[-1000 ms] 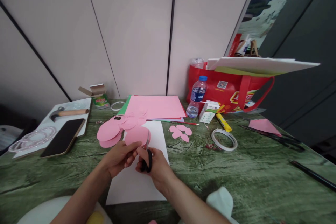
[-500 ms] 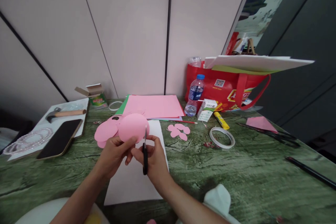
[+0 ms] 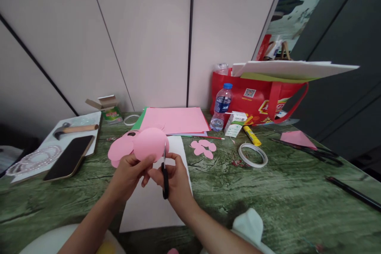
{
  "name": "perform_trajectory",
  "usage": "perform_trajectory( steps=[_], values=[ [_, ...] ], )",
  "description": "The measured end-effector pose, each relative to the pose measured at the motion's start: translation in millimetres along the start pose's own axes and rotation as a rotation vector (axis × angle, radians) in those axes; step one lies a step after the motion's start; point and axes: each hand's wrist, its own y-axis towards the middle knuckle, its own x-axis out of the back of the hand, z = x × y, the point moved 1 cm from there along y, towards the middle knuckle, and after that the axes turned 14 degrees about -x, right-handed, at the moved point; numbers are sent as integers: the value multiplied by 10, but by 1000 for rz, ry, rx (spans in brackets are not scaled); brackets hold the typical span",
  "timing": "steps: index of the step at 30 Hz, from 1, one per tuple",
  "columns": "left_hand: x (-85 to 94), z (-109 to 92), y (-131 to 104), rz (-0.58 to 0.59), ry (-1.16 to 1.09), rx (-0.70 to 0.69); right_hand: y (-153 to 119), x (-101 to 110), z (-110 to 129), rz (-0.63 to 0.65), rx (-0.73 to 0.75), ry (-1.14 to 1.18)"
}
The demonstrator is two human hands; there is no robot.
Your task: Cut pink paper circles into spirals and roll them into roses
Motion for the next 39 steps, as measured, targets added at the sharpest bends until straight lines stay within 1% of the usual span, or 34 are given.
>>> perform_trajectory(
  steps=[7,20,26,29,34,39],
  values=[
    [-1,-30,4,-8,-26,-13,-8,-10,29,-41,-32,-30],
    [6,-72,4,-66,-50,-43,9,-9,-14,28,-17,5],
    [-4,-74,7,-41,-142,-11,-16,-13,-9,10,-41,-53],
    [-1,-63,2,-42,-161,4,-13,-23,-39,26,-43,-82],
    [8,-61,-4,-60,-98,17,7,-27,-72,78,-5,-84],
    [29,-57,-4,-70,-20,18,-14,-22,-27,100,-19,-45]
  ],
)
